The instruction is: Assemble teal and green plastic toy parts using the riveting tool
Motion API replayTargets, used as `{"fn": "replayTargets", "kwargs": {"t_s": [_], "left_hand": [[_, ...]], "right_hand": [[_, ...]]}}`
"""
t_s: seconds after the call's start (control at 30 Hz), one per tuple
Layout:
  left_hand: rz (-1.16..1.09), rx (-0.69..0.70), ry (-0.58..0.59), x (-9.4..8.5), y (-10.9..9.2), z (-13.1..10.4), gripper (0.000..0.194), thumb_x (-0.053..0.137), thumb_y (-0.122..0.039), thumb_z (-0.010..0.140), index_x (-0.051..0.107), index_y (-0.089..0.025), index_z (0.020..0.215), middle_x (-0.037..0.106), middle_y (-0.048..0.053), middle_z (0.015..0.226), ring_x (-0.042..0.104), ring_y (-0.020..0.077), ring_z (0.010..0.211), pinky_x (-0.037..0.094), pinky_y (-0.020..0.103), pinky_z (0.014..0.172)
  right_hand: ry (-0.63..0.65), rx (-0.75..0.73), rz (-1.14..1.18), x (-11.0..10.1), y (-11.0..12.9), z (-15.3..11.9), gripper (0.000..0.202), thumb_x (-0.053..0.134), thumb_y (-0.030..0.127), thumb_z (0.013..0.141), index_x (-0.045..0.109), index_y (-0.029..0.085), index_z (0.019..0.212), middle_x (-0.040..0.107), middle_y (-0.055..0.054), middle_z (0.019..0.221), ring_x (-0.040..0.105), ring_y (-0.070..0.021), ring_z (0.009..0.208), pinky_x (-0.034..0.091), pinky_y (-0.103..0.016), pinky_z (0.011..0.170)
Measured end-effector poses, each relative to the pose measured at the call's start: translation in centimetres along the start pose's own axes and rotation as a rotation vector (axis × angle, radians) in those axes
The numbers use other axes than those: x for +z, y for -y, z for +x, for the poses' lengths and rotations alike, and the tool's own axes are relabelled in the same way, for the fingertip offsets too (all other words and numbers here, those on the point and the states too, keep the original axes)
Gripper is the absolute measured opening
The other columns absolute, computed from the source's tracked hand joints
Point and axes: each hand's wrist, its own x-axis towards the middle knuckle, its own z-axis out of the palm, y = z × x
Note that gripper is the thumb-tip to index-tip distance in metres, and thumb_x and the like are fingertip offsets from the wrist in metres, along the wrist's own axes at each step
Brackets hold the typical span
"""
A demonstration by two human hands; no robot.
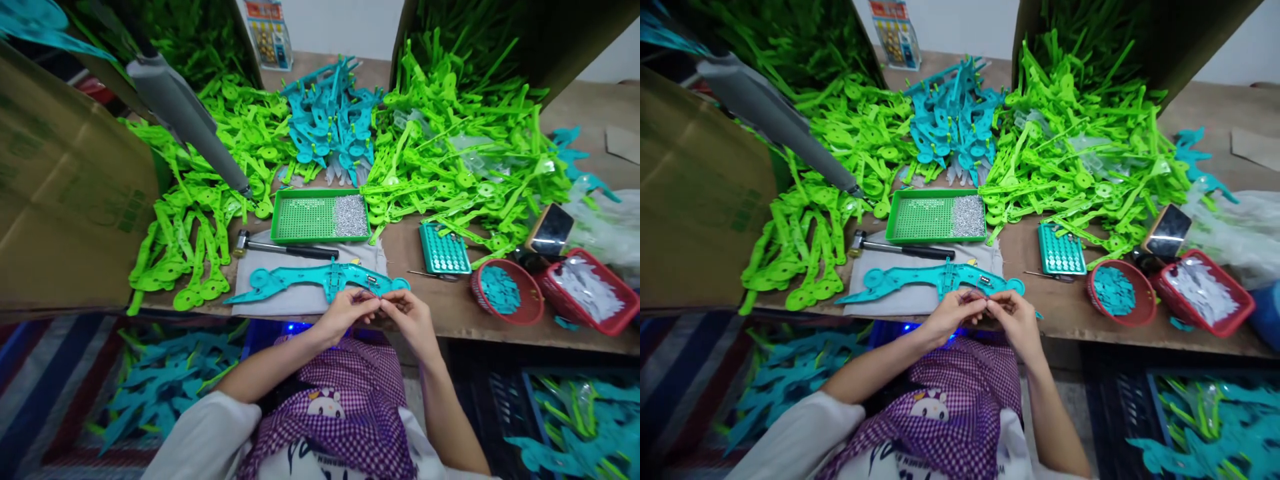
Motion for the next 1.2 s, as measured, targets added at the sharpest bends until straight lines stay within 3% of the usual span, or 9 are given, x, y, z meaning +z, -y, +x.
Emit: {"fn": "replayTargets", "kwargs": {"t_s": [0.17,0.33,0.53,0.67,0.8,0.9,1.03,1.1,1.2], "left_hand": [[-0.06,0.051,-0.099,0.3,0.3,0.3,0.043,0.08,-0.047,0.062,0.06,-0.011,0.074,0.059,-0.001,0.062,0.05,0.0067,0.053,0.039,0.02,0.054],[0.055,0.216,-0.146,0.7,0.5,0.2,0.039,0.074,-0.048,0.07,0.061,-0.012,0.074,0.057,-0.001,0.063,0.051,0.0087,0.056,0.043,0.022,0.059],[0.144,0.204,-0.023,0.1,0.6,-0.5,0.037,0.066,-0.046,0.078,0.062,-0.012,0.09,0.061,0.003,0.076,0.057,0.0121,0.066,0.047,0.024,0.062],[0.408,0.151,0.134,-2.6,0.4,-3.0,0.041,0.066,-0.036,0.08,0.058,-0.014,0.113,0.063,0.001,0.077,0.058,0.0124,0.068,0.046,0.024,0.066],[0.778,0.117,0.184,-6.6,-0.6,-6.4,0.024,0.061,-0.034,0.084,0.068,-0.016,0.098,0.069,0.003,0.085,0.061,0.0146,0.076,0.044,0.023,0.07],[0.945,0.104,0.085,-10.3,-2.1,-9.0,0.025,0.057,-0.039,0.088,0.069,-0.018,0.096,0.071,0.003,0.089,0.063,0.016,0.08,0.045,0.023,0.072],[1.009,0.119,-0.186,-14.9,-3.8,-12.2,0.026,0.058,-0.041,0.087,0.07,-0.019,0.09,0.071,0.003,0.091,0.063,0.0184,0.084,0.046,0.023,0.075],[0.914,0.109,-0.276,-15.8,-3.8,-13.0,0.026,0.061,-0.042,0.084,0.071,-0.019,0.089,0.072,0.004,0.09,0.064,0.0188,0.083,0.047,0.024,0.072],[0.598,0.063,-0.35,-14.5,-2.6,-12.0,0.031,0.065,-0.046,0.08,0.071,-0.016,0.085,0.071,0.005,0.076,0.063,0.0159,0.066,0.048,0.022,0.06]], "right_hand": [[-0.063,-0.087,-0.037,0.2,-0.8,-1.1,0.031,0.074,0.039,0.073,0.068,0.021,0.097,0.073,-0.005,0.09,0.069,-0.0178,0.078,0.057,-0.033,0.074],[-0.202,-0.381,-0.411,1.0,-1.6,-1.8,0.014,0.065,0.029,0.082,0.071,0.022,0.093,0.073,-0.006,0.09,0.068,-0.0182,0.08,0.056,-0.036,0.08],[-0.204,-0.376,-0.443,0.4,-1.6,-1.6,0.012,0.062,0.027,0.081,0.069,0.02,0.088,0.071,-0.004,0.082,0.067,-0.0158,0.069,0.055,-0.03,0.069],[-0.312,-0.283,-0.41,-2.2,-1.9,-1.5,0.012,0.062,0.027,0.078,0.067,0.018,0.084,0.068,-0.003,0.075,0.064,-0.0152,0.064,0.053,-0.027,0.063],[-0.449,-0.218,-0.45,-4.3,-1.5,-0.4,0.015,0.063,0.029,0.074,0.066,0.016,0.081,0.067,-0.003,0.071,0.061,-0.0149,0.062,0.05,-0.026,0.061],[-0.468,-0.196,-0.595,-4.4,-1.0,0.9,0.018,0.061,0.03,0.073,0.066,0.016,0.084,0.067,-0.003,0.072,0.061,-0.0158,0.063,0.049,-0.028,0.064],[-0.479,-0.19,-0.769,-4.6,-1.0,2.1,0.019,0.059,0.032,0.074,0.067,0.017,0.083,0.066,-0.003,0.069,0.06,-0.0165,0.061,0.047,-0.029,0.064],[-0.435,-0.215,-0.836,-4.8,-0.9,2.2,0.02,0.058,0.033,0.078,0.067,0.017,0.085,0.065,-0.003,0.071,0.06,-0.0168,0.062,0.046,-0.029,0.064],[-0.466,-0.387,-0.899,-3.4,-0.1,1.5,0.028,0.058,0.037,0.084,0.066,0.017,0.101,0.066,-0.008,0.091,0.059,-0.0174,0.07,0.047,-0.032,0.069]]}}
